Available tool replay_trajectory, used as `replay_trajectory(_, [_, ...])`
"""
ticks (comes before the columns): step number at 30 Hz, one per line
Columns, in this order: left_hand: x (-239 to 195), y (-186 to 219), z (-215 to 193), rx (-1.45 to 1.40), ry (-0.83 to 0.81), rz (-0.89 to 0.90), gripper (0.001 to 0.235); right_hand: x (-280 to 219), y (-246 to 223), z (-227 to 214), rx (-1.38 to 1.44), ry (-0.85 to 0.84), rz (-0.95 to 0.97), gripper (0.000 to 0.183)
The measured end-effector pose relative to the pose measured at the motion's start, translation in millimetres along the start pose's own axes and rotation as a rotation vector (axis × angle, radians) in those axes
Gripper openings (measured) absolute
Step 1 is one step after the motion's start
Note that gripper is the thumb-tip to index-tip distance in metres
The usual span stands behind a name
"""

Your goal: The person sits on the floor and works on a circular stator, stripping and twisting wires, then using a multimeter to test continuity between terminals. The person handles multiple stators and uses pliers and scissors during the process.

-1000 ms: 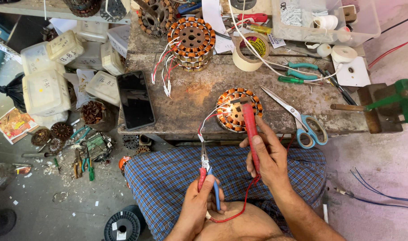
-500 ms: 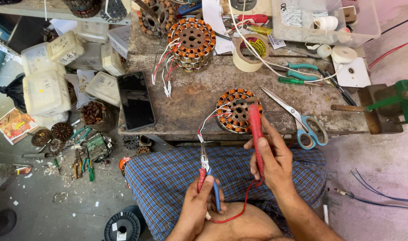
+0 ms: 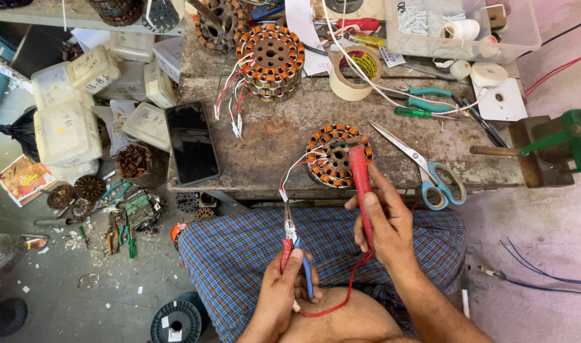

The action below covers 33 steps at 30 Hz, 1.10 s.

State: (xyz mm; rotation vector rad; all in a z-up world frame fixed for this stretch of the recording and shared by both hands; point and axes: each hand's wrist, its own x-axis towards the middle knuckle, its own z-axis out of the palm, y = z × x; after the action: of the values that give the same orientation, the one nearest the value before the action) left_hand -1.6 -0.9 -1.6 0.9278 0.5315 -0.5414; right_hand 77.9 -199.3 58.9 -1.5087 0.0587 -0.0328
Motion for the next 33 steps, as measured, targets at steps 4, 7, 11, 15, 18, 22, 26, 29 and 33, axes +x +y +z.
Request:
replay_trajectory(4, [0.0, 0.1, -0.8, -0.003, -0.013, 0.013, 0.035, 3.2, 0.9, 4.1, 0.004, -0.015, -0.001, 0.058])
replay_trajectory(7, [0.0, 0.4, -0.9, -0.004, -0.014, 0.012, 0.034, 4.8, 1.4, 5.2, 0.002, -0.028, 0.0, 0.058])
replay_trajectory(11, [-0.7, 1.2, -0.8, 0.006, -0.017, 0.018, 0.034, 5.3, 1.6, 6.1, -0.006, -0.042, -0.008, 0.058])
replay_trajectory(15, [0.2, 1.6, -0.9, 0.015, -0.021, 0.013, 0.035, 4.9, 1.3, 6.7, -0.011, -0.043, -0.011, 0.058])
replay_trajectory(18, [1.6, 0.8, -1.3, 0.014, -0.024, 0.013, 0.035, 4.9, 1.1, 6.3, -0.002, -0.043, -0.006, 0.058])
replay_trajectory(22, [2.5, -0.4, -2.4, 0.015, -0.026, 0.018, 0.035, 4.5, 1.6, 6.1, 0.003, -0.046, -0.011, 0.058])
replay_trajectory(26, [2.3, 0.0, -2.4, 0.007, -0.032, 0.018, 0.036, 4.3, 1.0, 6.1, -0.003, -0.047, -0.02, 0.057])
replay_trajectory(29, [1.7, 1.0, -1.5, 0.013, -0.011, 0.005, 0.035, 2.9, -1.4, 5.3, 0.002, -0.03, -0.029, 0.057])
replay_trajectory(33, [-0.2, 2.1, -0.8, 0.012, 0.005, 0.005, 0.037, -1.1, -5.4, 2.8, 0.018, -0.001, -0.026, 0.057])
